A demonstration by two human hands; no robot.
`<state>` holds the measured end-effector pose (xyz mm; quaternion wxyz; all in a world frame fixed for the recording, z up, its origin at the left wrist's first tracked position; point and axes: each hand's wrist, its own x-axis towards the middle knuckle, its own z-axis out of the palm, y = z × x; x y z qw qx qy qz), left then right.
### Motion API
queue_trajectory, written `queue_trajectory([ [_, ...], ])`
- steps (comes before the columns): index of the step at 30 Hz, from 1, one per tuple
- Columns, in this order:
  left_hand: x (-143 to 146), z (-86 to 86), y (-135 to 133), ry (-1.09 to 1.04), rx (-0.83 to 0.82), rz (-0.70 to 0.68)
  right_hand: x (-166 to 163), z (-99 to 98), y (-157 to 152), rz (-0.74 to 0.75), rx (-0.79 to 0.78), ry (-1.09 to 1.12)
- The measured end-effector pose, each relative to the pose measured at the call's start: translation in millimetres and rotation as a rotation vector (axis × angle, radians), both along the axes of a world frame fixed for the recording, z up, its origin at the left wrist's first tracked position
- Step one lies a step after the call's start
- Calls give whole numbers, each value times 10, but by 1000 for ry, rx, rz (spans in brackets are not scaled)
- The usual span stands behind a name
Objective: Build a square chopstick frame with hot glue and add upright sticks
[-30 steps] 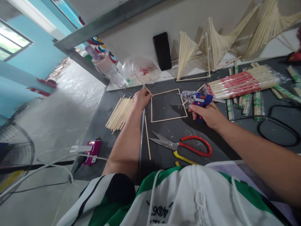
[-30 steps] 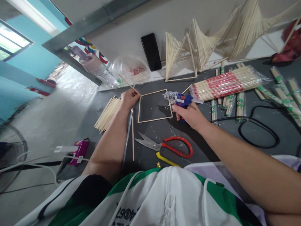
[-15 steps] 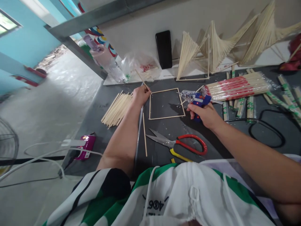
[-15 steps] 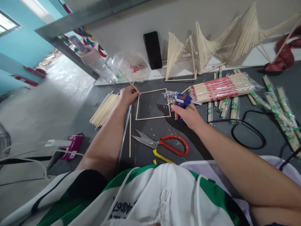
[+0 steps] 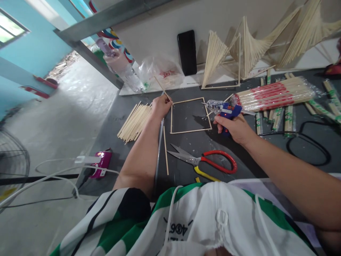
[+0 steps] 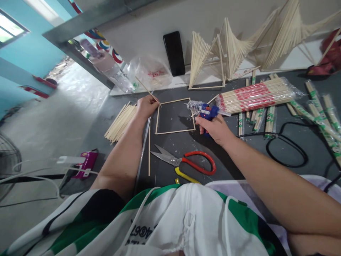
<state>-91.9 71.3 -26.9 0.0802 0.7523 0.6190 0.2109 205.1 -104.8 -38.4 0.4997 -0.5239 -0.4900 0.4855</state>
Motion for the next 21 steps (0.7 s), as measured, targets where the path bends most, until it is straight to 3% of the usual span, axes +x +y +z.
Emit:
queue_trajectory([
  [21,7,4,-10,-7,-11,8,28,-81,13,27,10,-7],
])
